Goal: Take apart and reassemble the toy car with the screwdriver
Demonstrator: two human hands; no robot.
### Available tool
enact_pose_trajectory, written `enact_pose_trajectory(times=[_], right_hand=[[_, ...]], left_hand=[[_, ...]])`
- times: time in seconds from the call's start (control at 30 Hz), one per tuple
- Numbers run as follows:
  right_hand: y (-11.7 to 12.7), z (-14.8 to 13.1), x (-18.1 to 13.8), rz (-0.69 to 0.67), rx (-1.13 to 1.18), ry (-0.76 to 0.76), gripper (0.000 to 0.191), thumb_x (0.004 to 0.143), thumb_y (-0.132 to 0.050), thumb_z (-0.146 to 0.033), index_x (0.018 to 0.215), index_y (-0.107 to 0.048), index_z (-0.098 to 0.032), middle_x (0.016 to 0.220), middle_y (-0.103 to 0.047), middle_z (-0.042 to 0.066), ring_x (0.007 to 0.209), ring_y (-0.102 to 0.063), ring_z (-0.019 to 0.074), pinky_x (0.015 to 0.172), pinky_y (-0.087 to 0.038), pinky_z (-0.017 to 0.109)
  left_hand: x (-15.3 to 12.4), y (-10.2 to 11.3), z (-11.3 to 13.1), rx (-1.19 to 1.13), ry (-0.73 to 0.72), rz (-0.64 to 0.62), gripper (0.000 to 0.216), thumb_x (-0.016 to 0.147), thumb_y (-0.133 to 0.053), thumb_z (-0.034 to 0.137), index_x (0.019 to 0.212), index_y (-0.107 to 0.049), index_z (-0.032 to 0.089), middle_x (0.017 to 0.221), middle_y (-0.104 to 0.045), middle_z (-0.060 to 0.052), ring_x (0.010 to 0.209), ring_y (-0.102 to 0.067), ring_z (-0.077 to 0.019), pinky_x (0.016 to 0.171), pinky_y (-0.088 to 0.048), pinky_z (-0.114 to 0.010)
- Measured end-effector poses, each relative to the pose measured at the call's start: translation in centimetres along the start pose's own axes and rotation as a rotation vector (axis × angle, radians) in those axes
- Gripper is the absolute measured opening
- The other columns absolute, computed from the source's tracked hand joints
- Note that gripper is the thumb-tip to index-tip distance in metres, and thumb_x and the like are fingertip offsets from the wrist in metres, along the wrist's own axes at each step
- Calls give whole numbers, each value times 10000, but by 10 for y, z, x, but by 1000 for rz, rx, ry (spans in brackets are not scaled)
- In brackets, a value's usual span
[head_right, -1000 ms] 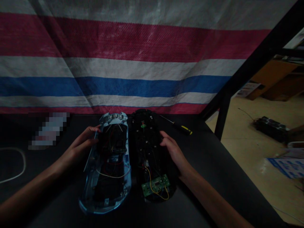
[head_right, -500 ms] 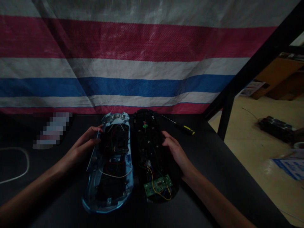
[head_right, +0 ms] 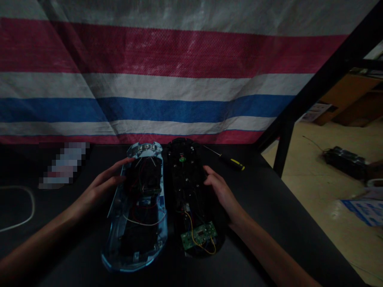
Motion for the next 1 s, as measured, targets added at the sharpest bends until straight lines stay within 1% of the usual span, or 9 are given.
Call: enact_pose_trajectory(times=[0.1, 0.2, 0.33, 0.5, 0.6, 0.7, 0.83, 0.9, 1.0], right_hand=[[3, 2, 1, 66, -20, 11, 442, 676, -662, -304, 1116, -706, -309, 975, -747, -15, 902, -667, 261, 776, -505, 381], [5, 4, 2, 102, -37, 16, 488, 681, -667, -316, 1168, -700, -316, 1113, -755, -6, 1028, -673, 289, 833, -517, 400], [6, 6, 2, 67, -46, 9, 493, 689, -660, -327, 1181, -700, -309, 1120, -756, -7, 1011, -679, 294, 814, -523, 404], [6, 7, 1, 170, -28, -20, 537, 680, -680, -327, 1218, -684, -322, 1154, -755, -13, 1089, -667, 301, 846, -519, 393], [4, 5, 0, 139, -35, -27, 536, 674, -674, -335, 1210, -688, -326, 1094, -759, -10, 1029, -674, 301, 820, -516, 396], [1, 2, -1, 119, -7, -24, 499, 665, -676, -306, 1163, -703, -314, 1014, -746, -18, 941, -657, 266, 794, -497, 373], [-3, -1, -3, 116, 40, -42, 459, 643, -688, -274, 1101, -717, -292, 953, -724, -23, 893, -628, 241, 766, -484, 356], [-3, -1, -4, 123, 48, -49, 464, 642, -696, -265, 1105, -718, -292, 929, -718, -27, 881, -624, 232, 756, -480, 347], [-4, -3, -4, 104, 43, -39, 450, 649, -693, -263, 1098, -718, -288, 857, -700, -33, 798, -608, 212, 718, -470, 335]], left_hand=[[1, 2, -1, 40, -29, -4, 593, 921, -682, 482, 1490, -588, 340, 1690, -416, -18, 1527, -399, -401, 1265, -315, -560], [1, 1, 0, 72, -44, 8, 530, 917, -686, 473, 1434, -647, 360, 1693, -407, 14, 1540, -377, -400, 1288, -272, -548], [-1, -1, 5, 97, -47, 22, 475, 910, -688, 472, 1375, -697, 373, 1682, -420, 30, 1548, -360, -401, 1298, -250, -540], [-2, -1, 7, 140, -44, 39, 477, 895, -693, 510, 1348, -715, 361, 1674, -435, 14, 1548, -364, -397, 1297, -251, -526], [-2, -1, 8, 178, -31, 61, 488, 890, -693, 535, 1344, -717, 355, 1679, -428, 12, 1557, -345, -398, 1296, -253, -516], [-3, -2, 8, 177, -16, 64, 487, 899, -681, 554, 1344, -712, 358, 1690, -411, 19, 1557, -346, -398, 1293, -258, -515], [-1, 0, 8, 157, -22, 19, 480, 917, -662, 582, 1346, -705, 370, 1686, -419, 27, 1556, -352, -394, 1293, -267, -520], [0, 2, 7, 154, -31, -10, 481, 927, -653, 589, 1352, -701, 369, 1680, -429, 24, 1566, -331, -394, 1295, -265, -522], [1, 4, 7, 157, -32, -30, 454, 941, -650, 577, 1341, -705, 372, 1690, -409, 30, 1586, -288, -384, 1305, -248, -514]])
Point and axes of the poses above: each hand's wrist, its own x-axis towards the middle knuckle, its own y-axis out of the back of the hand, z = x × y, the point moved 1 cm from there along x, towards the middle knuckle
